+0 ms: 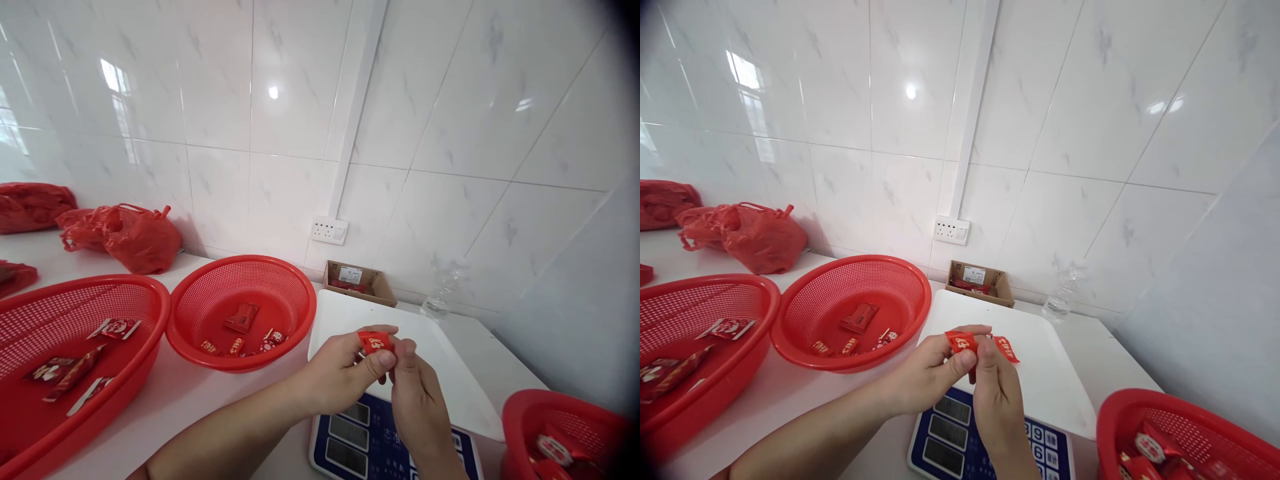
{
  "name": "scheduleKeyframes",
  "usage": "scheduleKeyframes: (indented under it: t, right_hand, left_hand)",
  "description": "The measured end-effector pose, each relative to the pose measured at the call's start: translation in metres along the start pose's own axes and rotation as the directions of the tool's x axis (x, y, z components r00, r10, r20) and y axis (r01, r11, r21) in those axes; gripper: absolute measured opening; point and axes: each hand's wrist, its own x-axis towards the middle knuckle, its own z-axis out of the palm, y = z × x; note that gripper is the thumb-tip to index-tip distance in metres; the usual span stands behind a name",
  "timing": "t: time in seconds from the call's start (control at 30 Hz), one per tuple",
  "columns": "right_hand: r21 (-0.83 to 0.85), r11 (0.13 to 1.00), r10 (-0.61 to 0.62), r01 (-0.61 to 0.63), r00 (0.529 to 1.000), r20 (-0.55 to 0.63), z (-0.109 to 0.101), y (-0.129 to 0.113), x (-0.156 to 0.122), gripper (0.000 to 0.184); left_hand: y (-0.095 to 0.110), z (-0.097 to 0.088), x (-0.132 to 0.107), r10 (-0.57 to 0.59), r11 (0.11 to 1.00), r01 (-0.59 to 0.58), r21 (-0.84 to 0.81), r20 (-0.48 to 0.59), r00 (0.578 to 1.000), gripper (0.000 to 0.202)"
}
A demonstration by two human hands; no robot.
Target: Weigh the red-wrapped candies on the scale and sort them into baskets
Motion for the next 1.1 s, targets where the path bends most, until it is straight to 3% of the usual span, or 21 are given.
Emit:
scheduleKeyframes:
  t: [0.2, 0.37, 0.43, 0.5, 0.67, 0.9, 1.0, 1.1]
  right_hand:
    - [-0.089, 0.996, -0.026, 0.031, 0.998, 0.065, -0.003, 0.004, -0.001, 0.064]
    - [-0.31, 0.951, -0.015, -0.013, 0.996, -0.086, -0.006, 0.006, -0.002, 0.058]
    - [-0.319, 0.948, -0.044, 0.0, 0.99, -0.131, -0.007, 0.005, 0.0, 0.054]
    - [-0.223, 0.973, -0.082, 0.056, 0.991, -0.107, -0.006, 0.005, 0.001, 0.052]
    - [0.143, 0.979, -0.162, 0.148, 0.983, 0.091, 0.008, 0.006, -0.006, 0.039]
    - [0.226, 0.947, -0.225, 0.228, 0.974, -0.04, 0.023, 0.001, -0.018, 0.024]
    - [0.251, 0.945, -0.216, 0.209, 0.976, -0.002, 0.019, 0.002, -0.016, 0.027]
    - [0.293, 0.949, -0.151, 0.116, 0.983, 0.1, 0.013, 0.007, -0.013, 0.03]
  left_hand:
    - [0.011, -0.01, -0.001, 0.141, 0.88, -0.131, 0.456, 0.012, 0.99, 0.042]
    - [0.006, -0.008, -0.002, 0.187, 0.796, -0.093, 0.598, -0.097, 0.977, 0.039]
    - [0.004, -0.007, -0.001, 0.162, 0.795, -0.055, 0.604, -0.124, 0.979, 0.039]
    - [0.004, -0.005, -0.001, 0.111, 0.85, -0.029, 0.526, -0.126, 0.986, 0.04]
    - [0.008, 0.001, -0.003, 0.034, 0.991, -0.028, 0.135, -0.042, 0.999, 0.037]
    - [0.01, 0.01, -0.006, 0.08, 0.976, -0.082, -0.204, -0.015, 0.997, 0.038]
    - [0.01, 0.009, -0.004, 0.05, 0.956, -0.048, -0.29, -0.002, 0.999, 0.038]
    - [0.008, 0.008, -0.001, 0.002, 0.953, 0.0, -0.303, 0.006, 1.0, 0.044]
